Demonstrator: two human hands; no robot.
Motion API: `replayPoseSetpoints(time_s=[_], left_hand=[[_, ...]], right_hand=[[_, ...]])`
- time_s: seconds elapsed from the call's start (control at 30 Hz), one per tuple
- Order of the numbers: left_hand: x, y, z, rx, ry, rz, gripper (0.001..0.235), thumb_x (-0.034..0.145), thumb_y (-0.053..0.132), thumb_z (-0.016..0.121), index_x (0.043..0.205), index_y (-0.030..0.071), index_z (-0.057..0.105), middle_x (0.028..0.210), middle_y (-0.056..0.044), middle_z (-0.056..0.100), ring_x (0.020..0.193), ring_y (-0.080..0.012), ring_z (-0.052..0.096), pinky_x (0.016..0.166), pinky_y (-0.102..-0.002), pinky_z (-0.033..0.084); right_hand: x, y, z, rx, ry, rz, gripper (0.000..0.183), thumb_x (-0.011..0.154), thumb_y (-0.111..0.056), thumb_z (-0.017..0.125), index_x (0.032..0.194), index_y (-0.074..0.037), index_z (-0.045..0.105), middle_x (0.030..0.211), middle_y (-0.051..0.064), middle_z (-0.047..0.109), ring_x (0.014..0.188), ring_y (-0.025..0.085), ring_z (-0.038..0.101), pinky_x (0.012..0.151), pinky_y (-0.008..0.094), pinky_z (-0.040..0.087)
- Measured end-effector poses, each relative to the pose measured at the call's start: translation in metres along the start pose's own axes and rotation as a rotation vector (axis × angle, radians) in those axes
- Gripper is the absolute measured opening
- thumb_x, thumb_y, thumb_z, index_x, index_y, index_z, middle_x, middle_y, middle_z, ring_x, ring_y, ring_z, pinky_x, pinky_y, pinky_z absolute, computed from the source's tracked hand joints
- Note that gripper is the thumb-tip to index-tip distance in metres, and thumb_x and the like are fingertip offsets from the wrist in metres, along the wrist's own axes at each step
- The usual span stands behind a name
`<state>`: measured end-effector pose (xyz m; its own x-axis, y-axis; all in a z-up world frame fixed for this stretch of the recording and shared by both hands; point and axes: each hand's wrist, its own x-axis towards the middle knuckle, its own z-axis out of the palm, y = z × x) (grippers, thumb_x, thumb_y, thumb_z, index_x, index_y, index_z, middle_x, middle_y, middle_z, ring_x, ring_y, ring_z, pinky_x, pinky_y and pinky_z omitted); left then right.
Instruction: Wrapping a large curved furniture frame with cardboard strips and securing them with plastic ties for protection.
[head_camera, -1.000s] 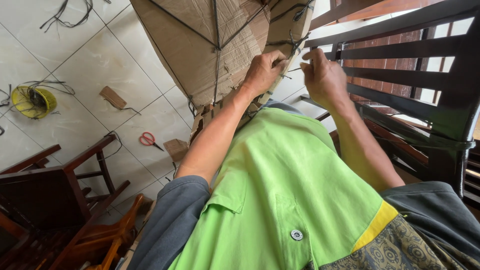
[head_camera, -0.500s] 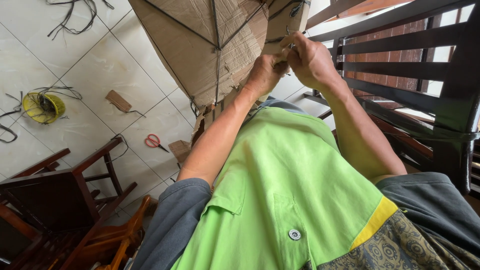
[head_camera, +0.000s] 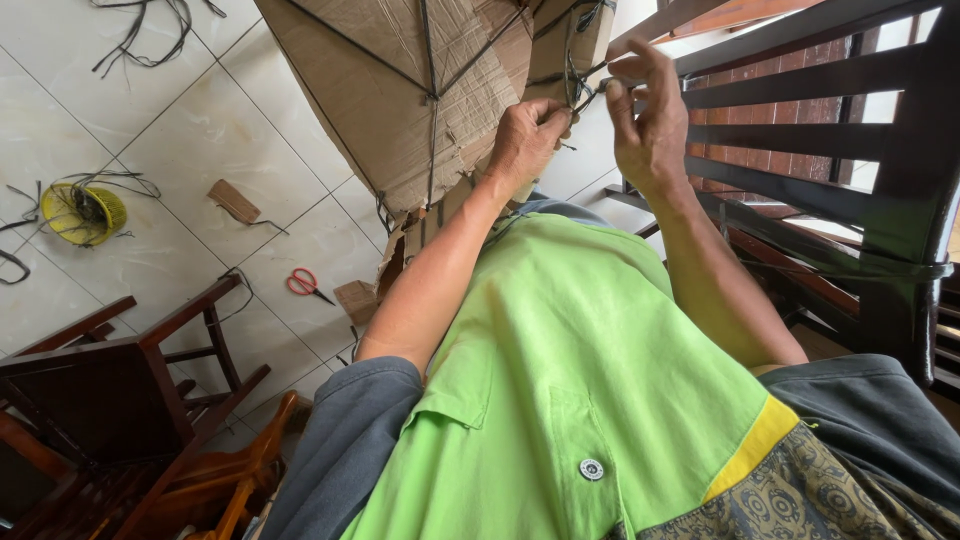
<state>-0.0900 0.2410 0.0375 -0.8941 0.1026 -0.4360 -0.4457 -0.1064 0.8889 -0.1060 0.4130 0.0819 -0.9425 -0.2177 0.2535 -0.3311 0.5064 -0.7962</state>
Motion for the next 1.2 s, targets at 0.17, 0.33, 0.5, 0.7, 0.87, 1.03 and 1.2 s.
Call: replayPoseSetpoints(time_s=[0.17,0.33,0.5,0.7,0.87,1.03,1.2], left_hand=[[-0.003,0.002,0.003,0.055,-0.020,0.033,0.019,0.092,0.022,0.061,0.085,0.014,0.077,0.067,0.002,0.070,0.060,-0.0083,0.061,0.058,-0.024,0.053],[-0.013,0.019,-0.001,0.056,-0.022,0.051,0.025,0.092,0.017,0.060,0.067,0.014,0.064,0.058,0.003,0.059,0.050,-0.0084,0.049,0.043,-0.025,0.043],[-0.010,0.003,-0.007,0.089,-0.032,0.071,0.035,0.093,0.016,0.060,0.059,0.016,0.052,0.054,0.004,0.050,0.053,-0.0064,0.039,0.049,-0.026,0.032],[-0.008,0.003,-0.011,0.432,-0.041,0.137,0.036,0.087,0.023,0.054,0.055,0.016,0.038,0.053,0.005,0.036,0.057,-0.0114,0.031,0.054,-0.035,0.026],[0.004,-0.002,-0.020,0.706,-0.065,0.195,0.012,0.088,0.013,0.062,0.099,0.011,0.059,0.082,-0.002,0.067,0.066,-0.0127,0.062,0.059,-0.029,0.052],[0.000,-0.012,-0.022,0.642,-0.047,0.359,0.018,0.089,0.002,0.061,0.096,0.014,0.049,0.070,0.002,0.054,0.057,-0.0133,0.049,0.050,-0.033,0.041],[-0.014,-0.019,-0.016,0.700,-0.139,0.437,0.017,0.098,0.028,0.064,0.094,0.011,0.060,0.093,-0.004,0.061,0.073,-0.0145,0.059,0.061,-0.029,0.053]], right_hand=[[-0.015,0.009,0.007,-0.452,-0.233,-0.082,0.044,0.099,-0.011,0.071,0.142,-0.018,0.063,0.151,0.008,0.054,0.126,0.033,0.050,0.097,0.054,0.050],[-0.024,0.010,0.016,-0.538,-0.339,-0.172,0.042,0.103,-0.017,0.067,0.143,-0.008,0.059,0.120,0.014,0.070,0.108,0.030,0.060,0.089,0.044,0.052],[-0.029,-0.001,0.023,-0.547,-0.340,-0.161,0.039,0.102,-0.012,0.071,0.139,-0.001,0.061,0.106,0.015,0.065,0.093,0.031,0.062,0.073,0.041,0.058],[-0.033,0.014,0.025,-0.606,-0.315,-0.235,0.015,0.107,-0.008,0.066,0.120,-0.004,0.073,0.082,0.008,0.064,0.072,0.026,0.065,0.054,0.037,0.056],[-0.030,0.009,0.021,-0.367,-0.396,-0.140,0.015,0.105,0.000,0.064,0.108,-0.003,0.078,0.086,0.010,0.075,0.065,0.024,0.073,0.053,0.035,0.061],[-0.028,0.008,0.014,0.079,-0.420,0.414,0.016,0.110,-0.006,0.057,0.104,-0.001,0.071,0.082,0.008,0.069,0.069,0.018,0.064,0.060,0.031,0.054],[-0.029,0.011,0.010,0.248,-0.367,0.536,0.019,0.113,-0.012,0.058,0.100,-0.003,0.069,0.076,0.004,0.064,0.067,0.013,0.058,0.058,0.026,0.049]])
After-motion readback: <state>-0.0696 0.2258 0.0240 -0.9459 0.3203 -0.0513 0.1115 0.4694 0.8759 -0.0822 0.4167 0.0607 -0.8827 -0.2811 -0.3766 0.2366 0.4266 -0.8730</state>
